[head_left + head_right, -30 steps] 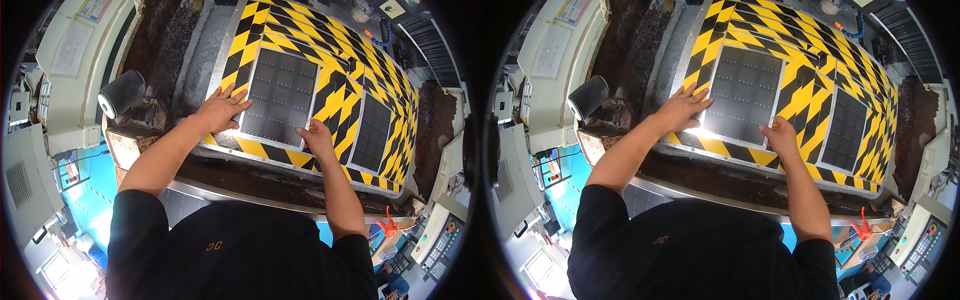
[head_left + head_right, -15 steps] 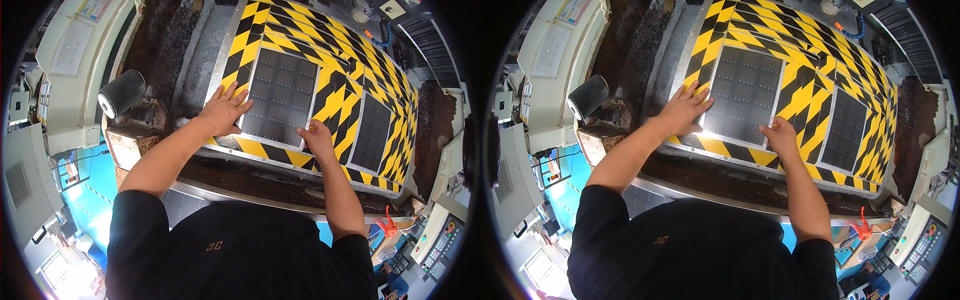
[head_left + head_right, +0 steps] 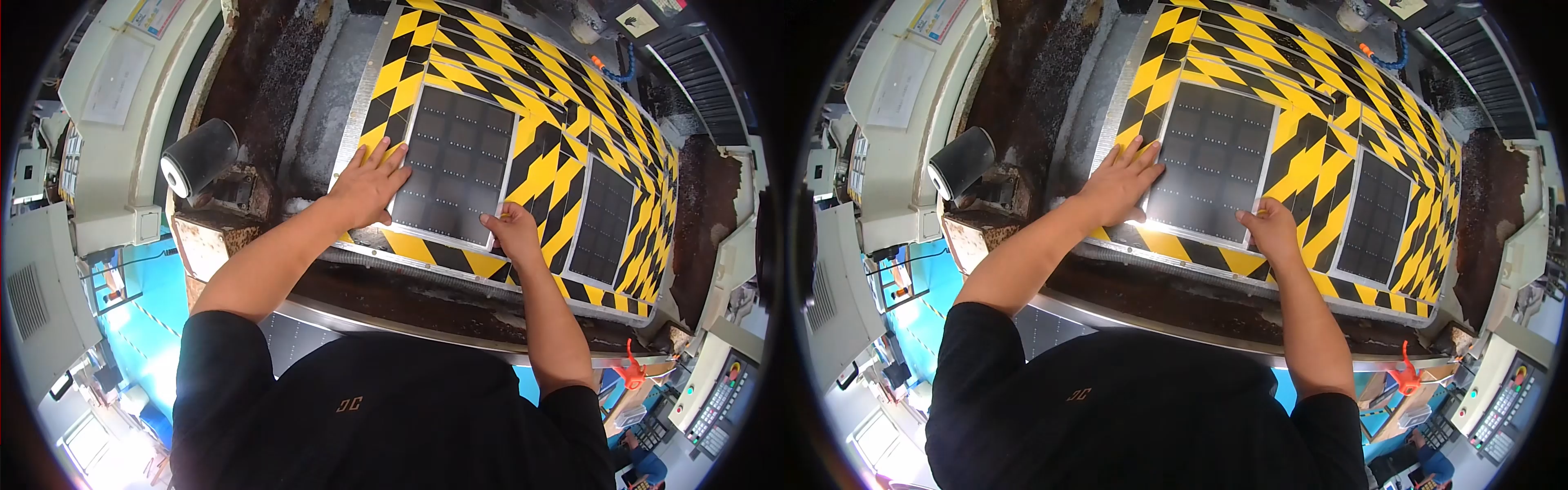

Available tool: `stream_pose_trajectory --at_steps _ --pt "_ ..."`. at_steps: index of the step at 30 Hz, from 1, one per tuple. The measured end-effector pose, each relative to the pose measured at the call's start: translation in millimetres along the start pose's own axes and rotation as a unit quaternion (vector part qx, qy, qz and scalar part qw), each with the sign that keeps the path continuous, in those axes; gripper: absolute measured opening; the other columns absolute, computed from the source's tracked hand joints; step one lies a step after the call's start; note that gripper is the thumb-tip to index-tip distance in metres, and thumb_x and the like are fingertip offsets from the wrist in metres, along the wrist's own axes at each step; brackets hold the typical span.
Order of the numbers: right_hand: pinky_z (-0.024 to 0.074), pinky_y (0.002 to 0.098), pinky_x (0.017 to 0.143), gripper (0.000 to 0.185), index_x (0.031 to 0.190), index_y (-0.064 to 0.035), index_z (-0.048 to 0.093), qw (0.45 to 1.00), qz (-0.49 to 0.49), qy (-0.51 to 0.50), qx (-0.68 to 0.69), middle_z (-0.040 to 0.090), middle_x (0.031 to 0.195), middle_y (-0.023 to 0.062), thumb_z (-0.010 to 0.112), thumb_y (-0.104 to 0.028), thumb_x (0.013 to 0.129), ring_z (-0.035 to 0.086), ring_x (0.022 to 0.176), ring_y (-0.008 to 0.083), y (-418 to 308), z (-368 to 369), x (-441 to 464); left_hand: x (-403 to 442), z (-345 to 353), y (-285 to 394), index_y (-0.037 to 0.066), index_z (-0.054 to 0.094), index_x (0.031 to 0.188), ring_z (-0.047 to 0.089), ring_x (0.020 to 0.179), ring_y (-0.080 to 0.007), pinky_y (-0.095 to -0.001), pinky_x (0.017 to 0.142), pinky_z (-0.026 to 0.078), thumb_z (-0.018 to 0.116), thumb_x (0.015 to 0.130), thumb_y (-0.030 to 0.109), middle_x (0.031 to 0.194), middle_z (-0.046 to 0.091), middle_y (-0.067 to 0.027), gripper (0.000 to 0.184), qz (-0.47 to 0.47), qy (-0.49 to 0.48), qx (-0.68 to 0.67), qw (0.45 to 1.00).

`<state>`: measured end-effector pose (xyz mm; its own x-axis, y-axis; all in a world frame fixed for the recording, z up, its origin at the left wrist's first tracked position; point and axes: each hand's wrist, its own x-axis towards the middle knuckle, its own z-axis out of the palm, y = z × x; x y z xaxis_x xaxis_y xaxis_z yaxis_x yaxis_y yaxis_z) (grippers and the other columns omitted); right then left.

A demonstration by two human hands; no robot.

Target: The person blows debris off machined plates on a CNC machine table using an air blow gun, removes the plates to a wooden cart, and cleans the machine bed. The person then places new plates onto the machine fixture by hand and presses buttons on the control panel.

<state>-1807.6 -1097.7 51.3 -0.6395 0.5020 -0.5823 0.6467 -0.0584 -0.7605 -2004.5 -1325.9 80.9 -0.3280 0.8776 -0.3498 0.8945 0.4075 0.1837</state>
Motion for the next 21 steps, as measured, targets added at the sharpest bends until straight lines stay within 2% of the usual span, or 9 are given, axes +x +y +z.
stream_pose_trajectory --at_steps 7,13,21 --pt "0.0418 0.0225 0.048 0.018 0.086 -0.0023 0.061 1.000 0.010 0.004 -0.001 0.057 0.062 0.0002 0.074 -0.012 0.080 0.051 0.049 0.0077 -5.1 1.1 -3.3 0.7 -7.1 0.4 0.019 0.027 0.149 0.011 0.146 -0.0344 -0.0489 0.117 0.016 0.080 0.069 0.034 0.158 0.019 -0.0097 0.097 0.004 -0.033 -0.010 0.999" --pt "0.0423 0.0227 0.048 0.018 0.086 -0.0025 0.061 1.000 0.009 0.002 -0.007 0.057 0.063 0.0002 0.075 -0.013 0.079 0.051 0.050 0.0079 -1.2 -0.1 -0.4 4.4 -0.6 -2.2 0.023 0.025 0.150 0.010 0.146 -0.0333 -0.0506 0.117 0.016 0.080 0.069 0.040 0.158 0.018 -0.0076 0.100 0.004 -0.035 0.002 0.999" --pt "0.0429 0.0226 0.048 0.019 0.085 -0.0022 0.061 1.000 0.010 -0.001 0.002 0.056 0.062 0.0004 0.075 -0.013 0.079 0.051 0.049 0.0083 -2.6 0.1 -1.5 4.7 -2.1 -2.5 0.023 0.026 0.150 0.010 0.147 -0.0327 -0.0507 0.117 0.016 0.080 0.069 0.039 0.158 0.017 -0.0071 0.099 0.002 -0.044 0.002 0.999"
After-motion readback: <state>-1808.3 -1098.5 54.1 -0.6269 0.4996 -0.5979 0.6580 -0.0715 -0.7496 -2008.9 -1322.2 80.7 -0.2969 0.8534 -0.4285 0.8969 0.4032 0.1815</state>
